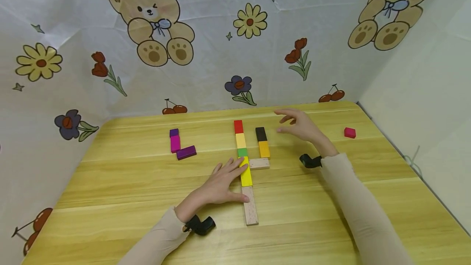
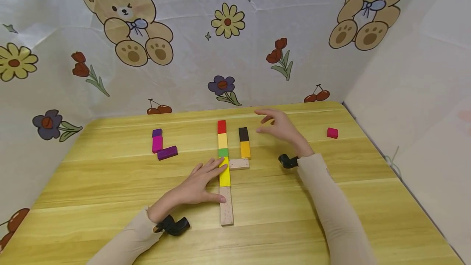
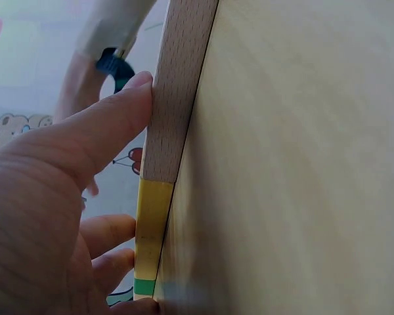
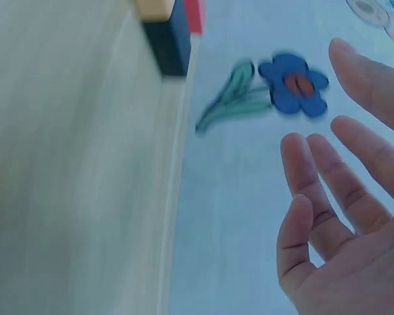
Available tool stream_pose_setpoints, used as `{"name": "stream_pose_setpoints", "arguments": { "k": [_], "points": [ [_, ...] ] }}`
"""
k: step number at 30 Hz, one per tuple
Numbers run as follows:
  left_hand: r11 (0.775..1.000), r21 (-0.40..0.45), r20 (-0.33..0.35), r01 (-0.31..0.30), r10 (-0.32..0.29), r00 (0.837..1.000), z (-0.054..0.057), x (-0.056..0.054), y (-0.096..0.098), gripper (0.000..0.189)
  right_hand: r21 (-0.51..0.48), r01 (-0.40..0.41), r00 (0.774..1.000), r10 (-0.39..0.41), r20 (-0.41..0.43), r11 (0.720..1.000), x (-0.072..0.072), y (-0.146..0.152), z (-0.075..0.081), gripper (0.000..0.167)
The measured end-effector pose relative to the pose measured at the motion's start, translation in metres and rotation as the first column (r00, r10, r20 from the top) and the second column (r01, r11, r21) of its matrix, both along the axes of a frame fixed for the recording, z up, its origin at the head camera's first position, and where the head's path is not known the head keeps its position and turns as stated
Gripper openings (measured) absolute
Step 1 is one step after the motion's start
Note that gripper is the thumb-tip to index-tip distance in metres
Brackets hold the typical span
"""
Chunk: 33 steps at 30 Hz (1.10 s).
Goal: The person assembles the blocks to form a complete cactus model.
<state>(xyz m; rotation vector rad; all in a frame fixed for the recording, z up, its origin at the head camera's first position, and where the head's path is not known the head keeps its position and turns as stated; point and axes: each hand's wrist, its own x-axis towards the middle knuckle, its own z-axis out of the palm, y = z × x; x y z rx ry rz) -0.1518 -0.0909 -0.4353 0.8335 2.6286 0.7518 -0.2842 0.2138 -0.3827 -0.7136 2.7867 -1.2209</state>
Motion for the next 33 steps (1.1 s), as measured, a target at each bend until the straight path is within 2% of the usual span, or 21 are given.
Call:
{"name": "stream_pose_setpoints", "arguments": {
  "k": [4,8,13,17,20,26,33],
  "points": [
    [1.0,0.003,0.003,0.0,0.0,1.0,0.0,0.0,0.0,0.092,-0.015,0.083,0.994,-0.084,-0.065,0.996,0.01,0.039,-0.004,0.058],
    [1.0,0.005,0.001,0.002,-0.002,1.0,0.0,-0.001,0.0,0.092,-0.026,0.206,0.974,-0.207,-0.093,0.978,0.018,0.081,-0.005,0.059],
    [1.0,0.009,0.004,-0.001,0.001,1.0,0.001,-0.001,0.0,0.092,-0.076,0.376,0.923,-0.381,-0.059,0.923,0.024,0.131,-0.011,0.058],
    [1.0,0.012,0.004,0.001,-0.001,1.0,0.002,-0.001,0.0,0.092,-0.128,0.473,0.878,-0.478,-0.016,0.872,0.027,0.159,-0.016,0.057],
    [1.0,0.012,0.003,0.006,-0.006,1.0,0.002,-0.001,0.0,0.092,-0.128,0.5,0.865,-0.499,0.045,0.856,0.03,0.174,-0.02,0.06],
    [1.0,0.005,0.003,0.0,-0.001,1.0,0.002,0.001,0.0,0.092,-0.104,0.518,0.849,-0.495,0.186,0.849,0.035,0.193,-0.031,0.064],
    [1.0,0.008,0.001,-0.002,0.002,1.0,0.001,0.0,0.0,0.093,-0.047,0.532,0.829,-0.508,0.232,0.846,0.033,0.207,-0.048,0.068]
  ]
}}
